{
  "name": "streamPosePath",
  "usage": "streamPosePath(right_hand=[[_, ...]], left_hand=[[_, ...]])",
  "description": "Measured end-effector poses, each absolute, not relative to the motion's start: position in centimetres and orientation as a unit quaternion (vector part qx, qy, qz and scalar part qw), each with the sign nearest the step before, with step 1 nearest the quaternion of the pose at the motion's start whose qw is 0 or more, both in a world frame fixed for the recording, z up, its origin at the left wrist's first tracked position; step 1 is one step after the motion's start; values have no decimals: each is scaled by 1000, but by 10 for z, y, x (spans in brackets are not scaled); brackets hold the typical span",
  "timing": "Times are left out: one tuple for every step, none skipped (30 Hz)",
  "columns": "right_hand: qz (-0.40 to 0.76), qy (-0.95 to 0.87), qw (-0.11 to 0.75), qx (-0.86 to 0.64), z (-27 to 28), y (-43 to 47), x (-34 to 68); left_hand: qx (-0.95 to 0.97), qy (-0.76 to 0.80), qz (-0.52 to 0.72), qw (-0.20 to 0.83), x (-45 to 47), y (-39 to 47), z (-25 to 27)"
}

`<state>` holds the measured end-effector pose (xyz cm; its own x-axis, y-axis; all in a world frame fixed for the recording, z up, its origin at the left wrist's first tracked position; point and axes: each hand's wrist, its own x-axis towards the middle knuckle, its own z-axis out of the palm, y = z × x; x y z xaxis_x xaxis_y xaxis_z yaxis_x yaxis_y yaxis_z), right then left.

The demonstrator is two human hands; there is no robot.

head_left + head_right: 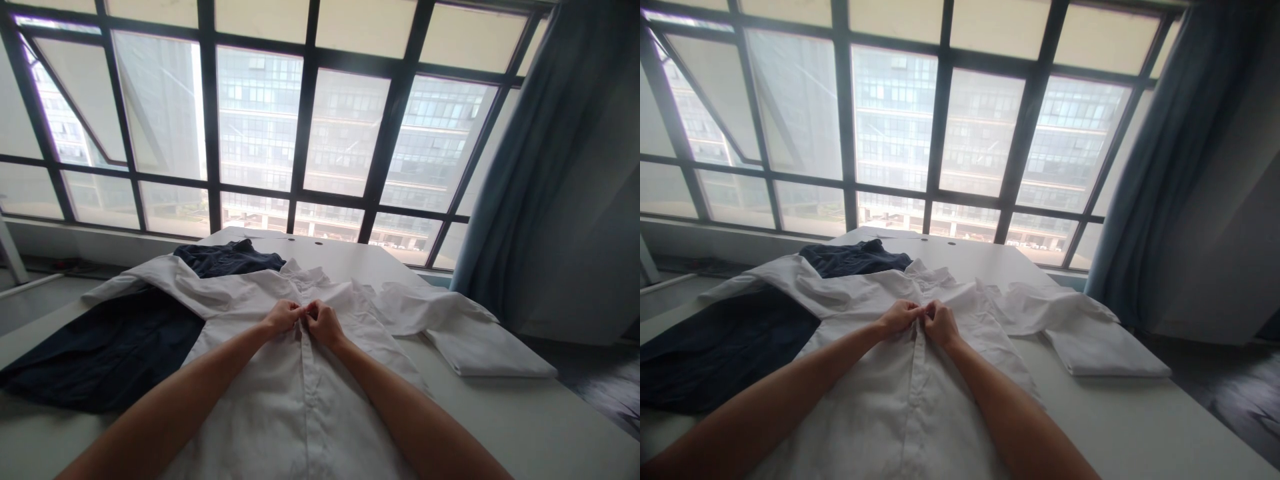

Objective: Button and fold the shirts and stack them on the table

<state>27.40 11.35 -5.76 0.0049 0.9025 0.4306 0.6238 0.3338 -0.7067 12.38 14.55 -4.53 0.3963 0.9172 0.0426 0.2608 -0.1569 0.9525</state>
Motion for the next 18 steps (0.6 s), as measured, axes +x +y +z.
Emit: streamPosePath(right_hand=[[163,-686,443,-554,-58,115,274],[173,-684,446,-551,-59,116,275],[188,-680,449,-549,-59,117,276],[210,-673,451,-547,-59,119,277],[239,-665,451,-545,-59,120,278],[273,-654,450,-543,-58,121,278],[307,-642,446,-543,-57,121,279],[335,-631,441,-544,-55,121,280],[355,-621,436,-546,-53,121,280],[367,-616,432,-547,-52,121,280],[374,-613,429,-548,-50,120,280],[376,-613,428,-547,-49,120,280],[378,-615,426,-545,-48,119,281],[379,-617,424,-544,-48,119,281],[379,-617,424,-544,-48,118,281],[380,-618,423,-543,-48,118,282],[380,-618,423,-542,-49,118,282],[382,-619,423,-541,-50,119,283]], left_hand=[[684,429,342,480,124,146,-46],[689,425,348,474,124,147,-47],[693,419,357,466,125,148,-48],[697,414,368,456,125,148,-48],[702,408,378,445,125,149,-48],[708,405,385,433,125,149,-48],[713,402,390,421,125,149,-48],[718,400,394,411,125,149,-48],[722,399,397,402,125,148,-48],[726,399,398,395,125,148,-48],[728,400,398,389,125,147,-47],[730,400,399,385,125,146,-47],[731,401,399,382,125,146,-47],[732,401,399,380,125,146,-47],[732,402,400,378,125,145,-47],[732,404,399,377,125,145,-47],[732,406,397,377,125,146,-47],[733,409,393,376,125,146,-47]])
